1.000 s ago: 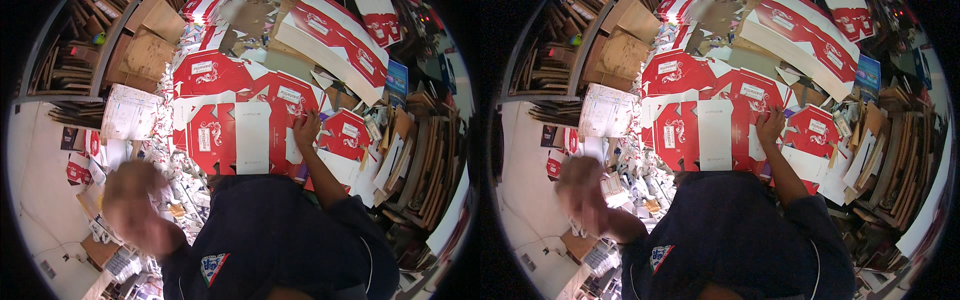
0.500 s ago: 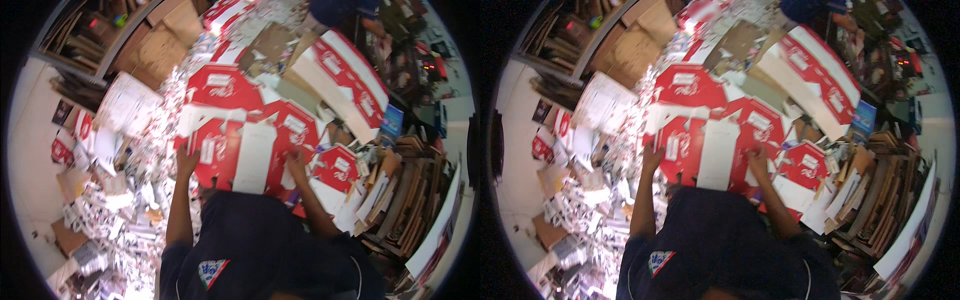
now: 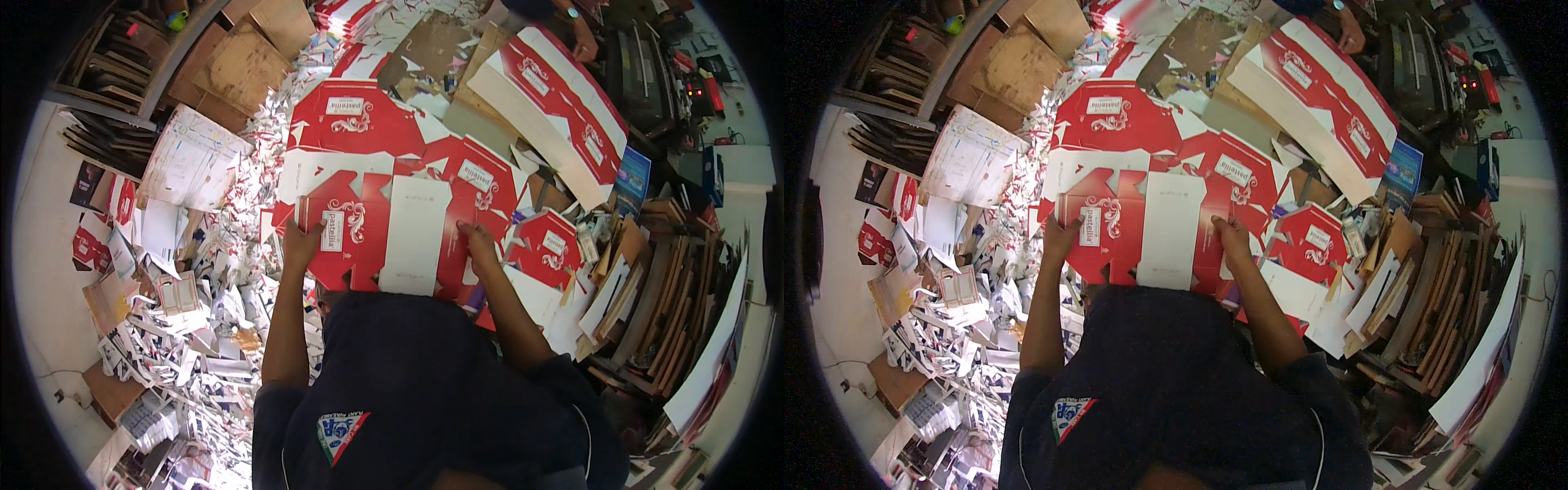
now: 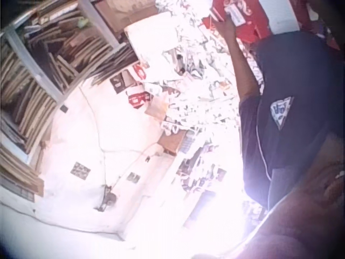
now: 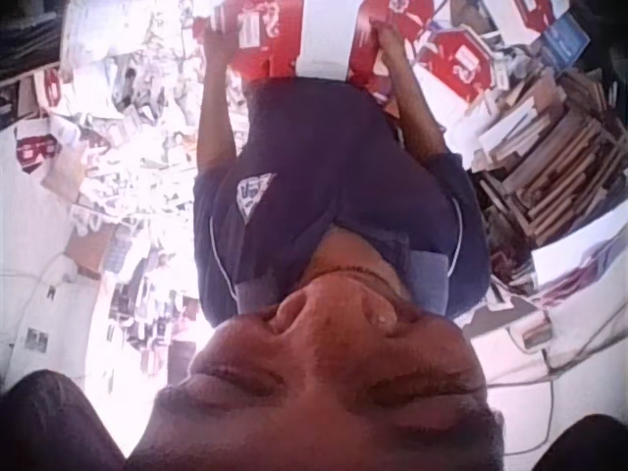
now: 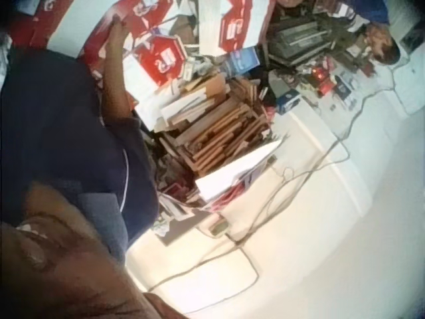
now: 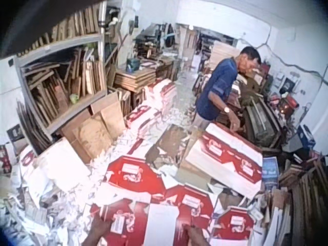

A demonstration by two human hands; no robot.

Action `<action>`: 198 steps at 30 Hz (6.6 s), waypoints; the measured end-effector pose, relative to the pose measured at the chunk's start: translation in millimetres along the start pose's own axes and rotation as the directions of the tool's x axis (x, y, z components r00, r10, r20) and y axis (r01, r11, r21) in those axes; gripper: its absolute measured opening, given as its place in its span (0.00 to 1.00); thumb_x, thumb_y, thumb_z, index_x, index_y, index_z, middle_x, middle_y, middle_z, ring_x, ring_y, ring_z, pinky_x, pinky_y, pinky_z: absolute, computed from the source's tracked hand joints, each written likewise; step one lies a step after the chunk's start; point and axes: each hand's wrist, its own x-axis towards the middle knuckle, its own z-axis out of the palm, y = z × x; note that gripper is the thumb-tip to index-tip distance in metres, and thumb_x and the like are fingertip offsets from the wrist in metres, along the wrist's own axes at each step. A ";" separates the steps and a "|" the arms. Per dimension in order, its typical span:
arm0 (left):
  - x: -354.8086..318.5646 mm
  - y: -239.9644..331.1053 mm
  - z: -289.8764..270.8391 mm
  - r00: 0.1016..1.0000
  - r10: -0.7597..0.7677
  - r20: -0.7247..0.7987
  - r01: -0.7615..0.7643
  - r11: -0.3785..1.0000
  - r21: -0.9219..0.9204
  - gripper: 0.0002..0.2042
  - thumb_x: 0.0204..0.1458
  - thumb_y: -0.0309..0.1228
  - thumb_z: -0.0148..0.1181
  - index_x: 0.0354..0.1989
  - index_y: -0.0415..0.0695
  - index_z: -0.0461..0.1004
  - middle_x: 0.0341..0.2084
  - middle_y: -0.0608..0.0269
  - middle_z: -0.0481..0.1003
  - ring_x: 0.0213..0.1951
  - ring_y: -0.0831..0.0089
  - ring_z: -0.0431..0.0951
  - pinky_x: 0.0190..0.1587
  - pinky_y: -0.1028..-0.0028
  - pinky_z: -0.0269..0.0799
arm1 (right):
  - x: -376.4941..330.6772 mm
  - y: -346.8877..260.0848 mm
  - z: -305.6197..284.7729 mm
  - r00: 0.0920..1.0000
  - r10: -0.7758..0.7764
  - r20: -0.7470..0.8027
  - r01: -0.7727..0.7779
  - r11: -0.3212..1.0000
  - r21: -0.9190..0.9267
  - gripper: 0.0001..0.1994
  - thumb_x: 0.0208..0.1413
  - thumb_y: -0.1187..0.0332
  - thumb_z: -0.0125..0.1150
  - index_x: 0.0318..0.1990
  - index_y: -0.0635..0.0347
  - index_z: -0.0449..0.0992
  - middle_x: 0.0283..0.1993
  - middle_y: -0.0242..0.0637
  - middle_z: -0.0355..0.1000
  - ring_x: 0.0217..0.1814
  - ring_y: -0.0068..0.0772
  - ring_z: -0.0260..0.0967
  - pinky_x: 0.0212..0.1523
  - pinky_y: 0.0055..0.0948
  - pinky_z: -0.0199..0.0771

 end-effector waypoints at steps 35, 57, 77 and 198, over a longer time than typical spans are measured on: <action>-74.0 320.7 83.3 0.498 0.688 0.528 -0.863 0.333 0.380 0.25 0.52 0.43 0.69 0.51 0.40 0.72 0.44 0.50 0.77 0.51 0.52 0.77 0.53 0.53 0.71 | -9.3 -83.7 -24.6 0.758 -0.652 -0.029 0.650 0.749 0.132 0.14 0.48 0.73 0.62 0.43 0.66 0.80 0.37 0.39 0.81 0.36 0.32 0.79 0.41 0.31 0.79; 13.1 209.0 118.8 0.531 0.255 0.808 -0.771 0.541 0.336 0.33 0.51 0.52 0.69 0.64 0.51 0.72 0.53 0.55 0.80 0.54 0.55 0.80 0.57 0.54 0.70 | 3.9 -54.6 -21.4 0.930 -0.111 0.351 0.151 0.984 -0.089 0.19 0.56 0.53 0.71 0.48 0.53 0.77 0.40 0.25 0.75 0.44 0.23 0.72 0.47 0.33 0.74; -8.5 208.2 109.9 0.483 0.437 0.759 -0.832 0.501 0.241 0.26 0.49 0.45 0.72 0.53 0.46 0.75 0.45 0.51 0.80 0.50 0.51 0.79 0.57 0.50 0.63 | 47.0 -87.0 -50.2 0.653 -0.207 0.729 0.612 0.710 -0.347 0.12 0.63 0.62 0.60 0.50 0.53 0.79 0.49 0.31 0.77 0.45 0.30 0.75 0.43 0.34 0.82; -17.3 202.1 157.9 0.700 0.275 0.659 -0.631 0.671 0.390 0.27 0.40 0.64 0.69 0.41 0.58 0.86 0.44 0.57 0.83 0.53 0.56 0.81 0.60 0.47 0.62 | 1.3 -31.7 1.7 0.941 -0.242 0.236 0.241 0.970 0.035 0.19 0.66 0.52 0.61 0.51 0.59 0.77 0.41 0.30 0.77 0.38 0.20 0.72 0.40 0.24 0.72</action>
